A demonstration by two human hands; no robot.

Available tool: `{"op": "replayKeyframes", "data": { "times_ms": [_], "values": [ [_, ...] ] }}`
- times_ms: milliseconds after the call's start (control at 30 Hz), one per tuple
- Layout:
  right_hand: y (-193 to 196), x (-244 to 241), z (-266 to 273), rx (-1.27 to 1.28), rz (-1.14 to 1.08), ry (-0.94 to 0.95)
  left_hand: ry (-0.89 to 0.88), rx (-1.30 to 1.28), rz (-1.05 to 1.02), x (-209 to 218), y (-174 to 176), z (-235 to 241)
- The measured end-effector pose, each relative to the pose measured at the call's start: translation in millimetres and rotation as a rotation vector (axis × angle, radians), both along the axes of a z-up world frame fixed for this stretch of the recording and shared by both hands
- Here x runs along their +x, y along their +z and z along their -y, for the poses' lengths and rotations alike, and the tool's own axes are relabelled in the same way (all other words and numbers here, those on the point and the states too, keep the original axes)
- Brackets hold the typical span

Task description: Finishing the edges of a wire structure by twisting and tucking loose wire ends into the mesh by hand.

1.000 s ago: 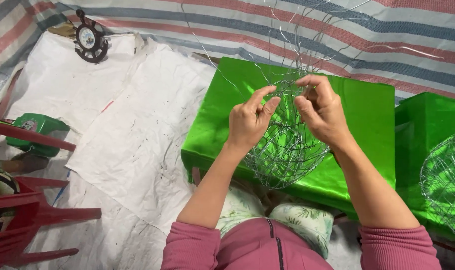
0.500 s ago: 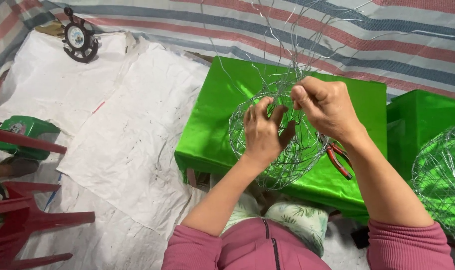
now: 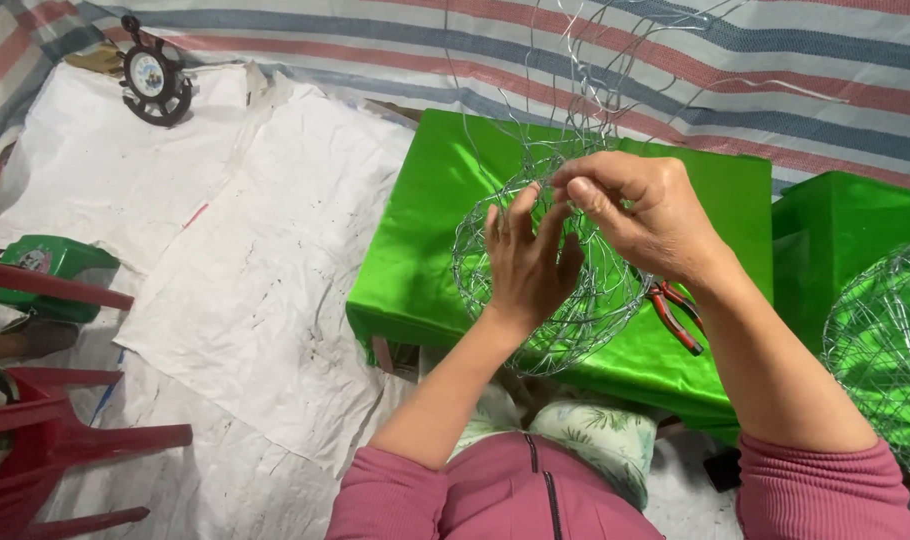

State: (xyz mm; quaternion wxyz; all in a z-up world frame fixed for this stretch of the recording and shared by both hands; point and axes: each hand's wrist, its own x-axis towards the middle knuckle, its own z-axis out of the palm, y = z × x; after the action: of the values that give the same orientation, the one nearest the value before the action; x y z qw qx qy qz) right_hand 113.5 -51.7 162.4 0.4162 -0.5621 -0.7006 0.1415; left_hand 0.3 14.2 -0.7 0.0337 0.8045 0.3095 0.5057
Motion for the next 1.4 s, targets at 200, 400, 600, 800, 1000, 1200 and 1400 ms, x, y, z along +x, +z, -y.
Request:
{"op": "replayKeyframes", "data": {
  "times_ms": [200,400,600,800,1000,1200,1400],
  "values": [
    [1.1,0.4,3.6,-0.014,-0.074,0.039,0.15,0.089,0.08,6.6,7.6,-8.9],
    [-14.2,23.0,7.0,0.145,0.132,-0.112,0.004,-0.115,0.081,-3.0,13.6,-6.4],
    [-35.5,25.8,8.9,0.103,0.186,-0.15,-0.135,-0.34,0.223,-10.6,24.0,-1.2],
    [-52.2,33.4,1.9,0.066,0.243,-0.266,-0.182,-0.409,0.223,-12.6,26.4,-1.7],
    [-45.1,30.5,-6.6,-0.016,-0.038,-0.198,-0.136,-0.376,0.168,-9.6,26.1,-2.1],
    [-45.4,26.0,-11.6,0.101,-0.312,-0.153,-0.116,-0.369,0.127,-7.6,19.7,-8.5],
    [-40.6,31.6,-11.8,0.009,-0.225,-0.203,-0.097,-0.343,0.106,-3.8,19.8,-7.0]
  ]
}}
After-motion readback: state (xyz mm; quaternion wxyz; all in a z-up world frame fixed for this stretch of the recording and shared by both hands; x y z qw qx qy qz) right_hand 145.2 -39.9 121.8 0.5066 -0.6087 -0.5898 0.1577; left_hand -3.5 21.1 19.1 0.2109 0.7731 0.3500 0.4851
